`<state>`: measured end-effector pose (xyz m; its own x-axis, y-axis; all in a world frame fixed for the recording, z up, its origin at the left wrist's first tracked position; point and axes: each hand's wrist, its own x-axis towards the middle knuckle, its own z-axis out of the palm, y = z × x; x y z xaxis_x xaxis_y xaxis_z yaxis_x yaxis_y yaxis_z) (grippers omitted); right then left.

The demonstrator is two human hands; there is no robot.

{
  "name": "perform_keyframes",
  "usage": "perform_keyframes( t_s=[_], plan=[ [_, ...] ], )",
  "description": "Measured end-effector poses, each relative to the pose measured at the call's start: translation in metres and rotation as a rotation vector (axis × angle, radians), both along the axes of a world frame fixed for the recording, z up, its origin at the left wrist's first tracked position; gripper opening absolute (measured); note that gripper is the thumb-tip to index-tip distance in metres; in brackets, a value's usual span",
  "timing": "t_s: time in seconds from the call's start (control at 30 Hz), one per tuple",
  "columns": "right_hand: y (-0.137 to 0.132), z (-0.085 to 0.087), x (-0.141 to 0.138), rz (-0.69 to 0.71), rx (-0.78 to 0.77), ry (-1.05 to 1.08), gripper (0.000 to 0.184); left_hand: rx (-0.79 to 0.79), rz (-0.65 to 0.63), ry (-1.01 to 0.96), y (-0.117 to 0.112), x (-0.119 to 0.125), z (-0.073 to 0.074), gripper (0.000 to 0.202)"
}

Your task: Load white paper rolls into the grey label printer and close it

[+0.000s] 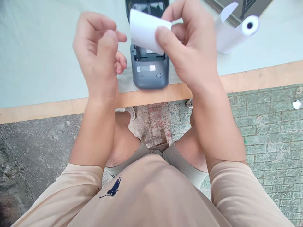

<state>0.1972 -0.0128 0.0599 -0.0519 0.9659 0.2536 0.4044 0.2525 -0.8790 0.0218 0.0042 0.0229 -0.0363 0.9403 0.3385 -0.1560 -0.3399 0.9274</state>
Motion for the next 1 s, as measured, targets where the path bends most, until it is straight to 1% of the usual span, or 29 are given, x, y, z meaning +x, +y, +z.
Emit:
perform_keyframes(
  t_s=[0.03, 0.07, 0.13, 0.17, 0.23, 0.3, 0.37, 0.4, 0.5, 0.57, 0.63, 0.73, 0.83, 0.9, 1.0],
  plan=[
    [0.0, 0.0, -0.001, 0.032, -0.024, 0.023, 0.009, 0.036, -0.035, -0.018, -0.001, 0.001, -0.001, 0.034],
    [-0.001, 0.001, -0.003, 0.05, -0.034, 0.036, 0.012, 0.037, -0.108, 0.01, -0.003, 0.002, -0.002, 0.035],
    [-0.002, 0.003, -0.006, 0.048, -0.016, 0.012, 0.016, 0.064, -0.182, 0.063, -0.005, 0.004, -0.006, 0.038],
    [-0.002, 0.004, -0.008, 0.035, -0.003, -0.015, 0.017, 0.058, -0.191, 0.106, -0.005, 0.005, -0.008, 0.038],
    [-0.001, 0.004, -0.01, 0.018, 0.023, -0.109, 0.018, 0.121, -0.114, 0.097, -0.006, 0.005, -0.011, 0.044],
    [-0.001, 0.002, -0.01, 0.0, 0.044, -0.243, 0.015, 0.117, -0.092, 0.105, -0.008, 0.004, -0.01, 0.043],
    [-0.001, 0.001, -0.009, -0.02, 0.063, -0.373, 0.015, 0.019, -0.146, 0.156, -0.012, 0.002, -0.004, 0.035],
    [-0.002, 0.001, -0.008, -0.027, 0.07, -0.415, 0.017, -0.043, -0.157, 0.169, -0.015, 0.001, 0.0, 0.027],
    [-0.004, 0.004, -0.008, -0.055, 0.038, -0.568, 0.026, -0.236, -0.259, 0.257, -0.023, 0.001, 0.014, 0.008],
    [-0.005, 0.009, -0.008, -0.07, -0.018, -0.681, 0.032, -0.323, -0.298, 0.295, -0.027, 0.002, 0.02, 0.004],
    [-0.006, 0.014, -0.009, -0.066, -0.064, -0.763, 0.034, -0.353, -0.301, 0.28, -0.028, 0.003, 0.023, 0.005],
    [-0.003, 0.018, -0.009, -0.054, -0.104, -0.807, 0.032, -0.361, -0.341, 0.263, -0.028, 0.002, 0.026, 0.008],
    [0.003, 0.017, -0.007, -0.054, -0.14, -0.815, 0.025, -0.349, -0.405, 0.29, -0.026, -0.002, 0.025, 0.016],
    [0.006, 0.014, -0.006, -0.032, -0.154, -0.795, 0.024, -0.328, -0.432, 0.284, -0.024, -0.004, 0.023, 0.019],
    [0.005, 0.012, -0.005, -0.009, -0.075, -0.708, 0.025, -0.31, -0.454, 0.25, -0.022, -0.007, 0.019, 0.021]
  ],
)
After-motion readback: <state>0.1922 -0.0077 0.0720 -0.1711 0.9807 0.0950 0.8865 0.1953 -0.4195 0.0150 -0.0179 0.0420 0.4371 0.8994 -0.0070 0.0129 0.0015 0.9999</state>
